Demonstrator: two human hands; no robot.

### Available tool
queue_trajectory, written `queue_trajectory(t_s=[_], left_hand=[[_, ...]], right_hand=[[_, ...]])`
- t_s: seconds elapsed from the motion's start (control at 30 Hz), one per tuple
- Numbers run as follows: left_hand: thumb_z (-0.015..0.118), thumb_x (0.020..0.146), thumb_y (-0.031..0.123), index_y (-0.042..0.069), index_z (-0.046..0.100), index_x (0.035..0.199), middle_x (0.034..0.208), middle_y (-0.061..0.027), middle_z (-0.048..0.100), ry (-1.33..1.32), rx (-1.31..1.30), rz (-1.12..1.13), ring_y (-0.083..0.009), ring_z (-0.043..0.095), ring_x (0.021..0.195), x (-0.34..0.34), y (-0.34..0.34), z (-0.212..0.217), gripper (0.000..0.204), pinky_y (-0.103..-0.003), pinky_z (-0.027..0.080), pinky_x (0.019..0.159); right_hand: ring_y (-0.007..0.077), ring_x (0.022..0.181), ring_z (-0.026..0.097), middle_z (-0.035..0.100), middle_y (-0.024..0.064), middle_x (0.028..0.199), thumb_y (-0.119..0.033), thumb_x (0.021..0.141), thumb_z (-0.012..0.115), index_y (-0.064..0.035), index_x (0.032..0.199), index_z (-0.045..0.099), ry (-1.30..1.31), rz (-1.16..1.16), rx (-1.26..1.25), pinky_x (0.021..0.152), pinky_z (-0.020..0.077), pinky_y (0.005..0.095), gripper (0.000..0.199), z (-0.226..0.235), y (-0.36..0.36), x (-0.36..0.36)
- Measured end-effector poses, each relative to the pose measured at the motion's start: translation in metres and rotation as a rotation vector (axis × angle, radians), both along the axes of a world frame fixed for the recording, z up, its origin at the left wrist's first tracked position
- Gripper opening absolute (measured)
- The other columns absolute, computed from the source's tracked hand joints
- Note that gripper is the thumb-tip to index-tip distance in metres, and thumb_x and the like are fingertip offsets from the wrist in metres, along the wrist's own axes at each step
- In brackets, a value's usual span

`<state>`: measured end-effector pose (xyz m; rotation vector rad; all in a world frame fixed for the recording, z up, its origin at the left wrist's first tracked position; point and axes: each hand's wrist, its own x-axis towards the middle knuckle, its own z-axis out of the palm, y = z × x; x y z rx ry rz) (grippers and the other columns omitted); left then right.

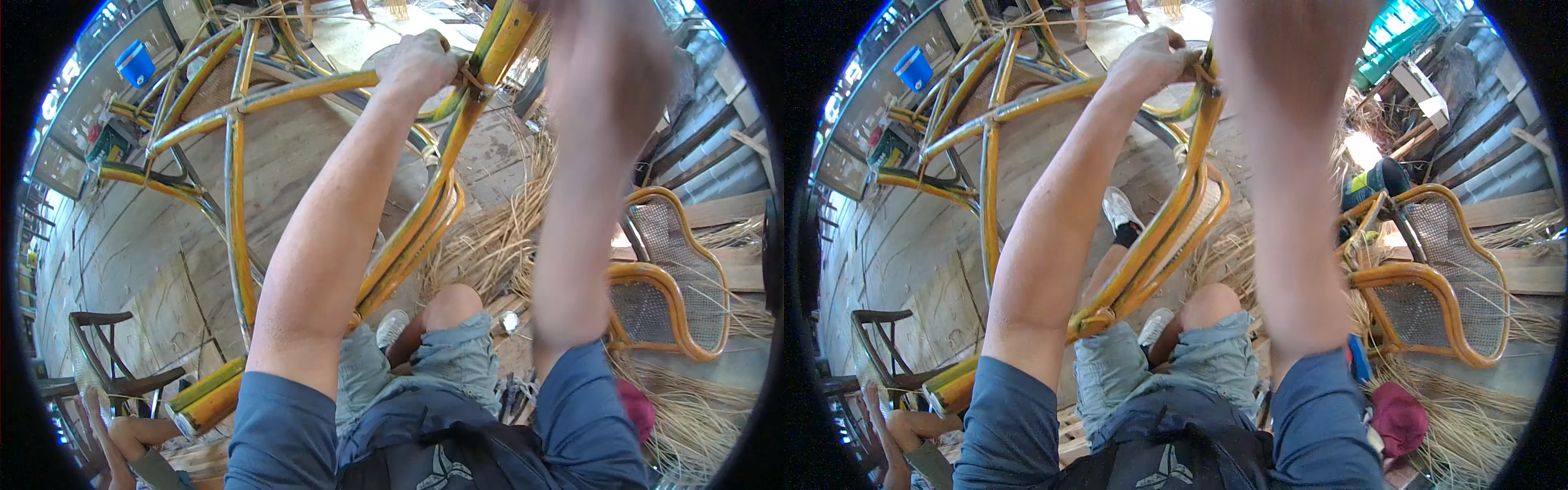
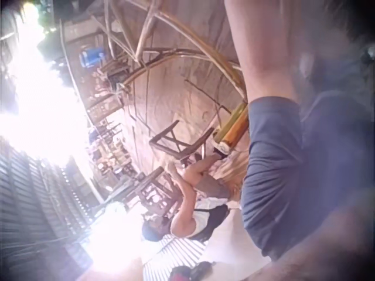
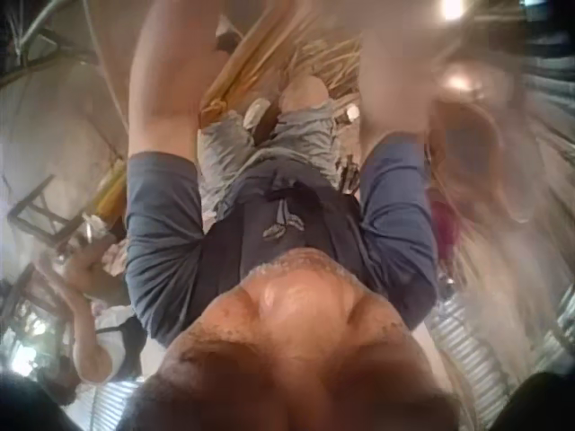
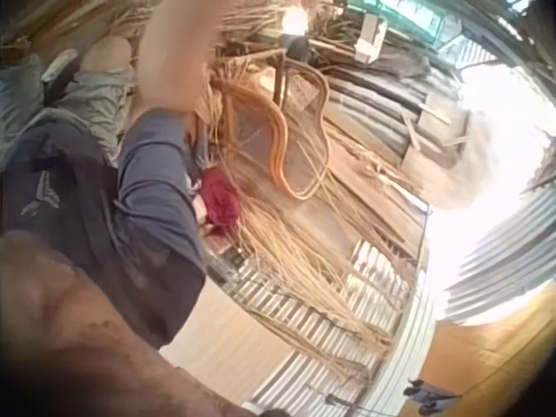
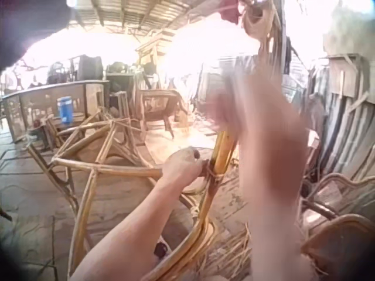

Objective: Tying and assembling bamboo furniture parts using natural fiber strips and tools.

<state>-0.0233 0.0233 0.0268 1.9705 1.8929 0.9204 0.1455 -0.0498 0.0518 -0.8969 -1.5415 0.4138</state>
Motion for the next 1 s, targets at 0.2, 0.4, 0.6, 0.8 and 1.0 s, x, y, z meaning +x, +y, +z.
queue_trajectory(t_s=[0.2,0.4,0.6,0.8,1.0], left_hand=[[0.051,0.086,0.036,0.004,0.066,0.092,0.081,-0.0144,0.066,0.494,0.177,-0.372,-0.0273,0.063,0.074,-0.011,0.066,-0.016,0.035,-0.039,0.049,0.068],[0.056,0.087,0.037,0.004,0.062,0.100,0.079,-0.0040,0.065,0.177,-0.406,-0.639,-0.0152,0.055,0.061,-0.004,0.022,0.033,0.036,-0.030,0.046,0.057],[0.057,0.087,0.030,0.002,0.064,0.095,0.081,-0.0120,0.065,0.500,0.380,-0.568,-0.0294,0.060,0.067,-0.018,0.033,-0.001,0.030,-0.037,0.048,0.062],[0.055,0.085,0.017,0.001,0.064,0.090,0.087,-0.0157,0.063,0.211,0.642,-0.359,-0.0339,0.061,0.080,-0.009,-0.036,0.002,0.019,-0.042,0.049,0.072],[0.055,0.078,0.007,-0.002,0.059,0.088,0.090,-0.0192,0.062,0.654,0.388,-0.370,-0.0353,0.062,0.084,0.000,-0.049,0.041,0.014,-0.040,0.051,0.072]], right_hand=[[0.0120,0.100,0.053,0.055,0.0077,0.112,-0.017,0.096,0.047,0.0029,0.119,0.048,0.358,0.099,-0.238,0.082,0.0425,0.0241,0.031,-0.087,-0.050,-0.071],[0.0091,0.096,0.048,0.055,0.0055,0.099,-0.026,0.095,0.049,0.0016,0.111,0.053,0.497,0.064,-0.308,0.085,0.0377,0.0233,0.032,-0.105,-0.007,-0.084],[0.0029,0.042,0.031,0.038,-0.0058,0.055,-0.025,0.093,0.053,-0.0030,0.087,0.056,0.724,0.136,-0.589,0.037,0.0253,0.0208,0.023,-0.102,-0.011,-0.075],[0.0163,0.050,0.047,0.051,0.0103,0.057,-0.025,0.091,0.055,0.0034,0.078,0.058,0.324,-0.178,-0.459,0.049,0.0383,0.0331,0.031,-0.114,-0.007,-0.059],[0.0198,0.051,0.047,0.053,0.0136,0.057,-0.026,0.090,0.056,0.0041,0.076,0.059,0.227,-0.252,-0.471,0.051,0.0401,0.0350,0.033,-0.109,-0.006,-0.053]])
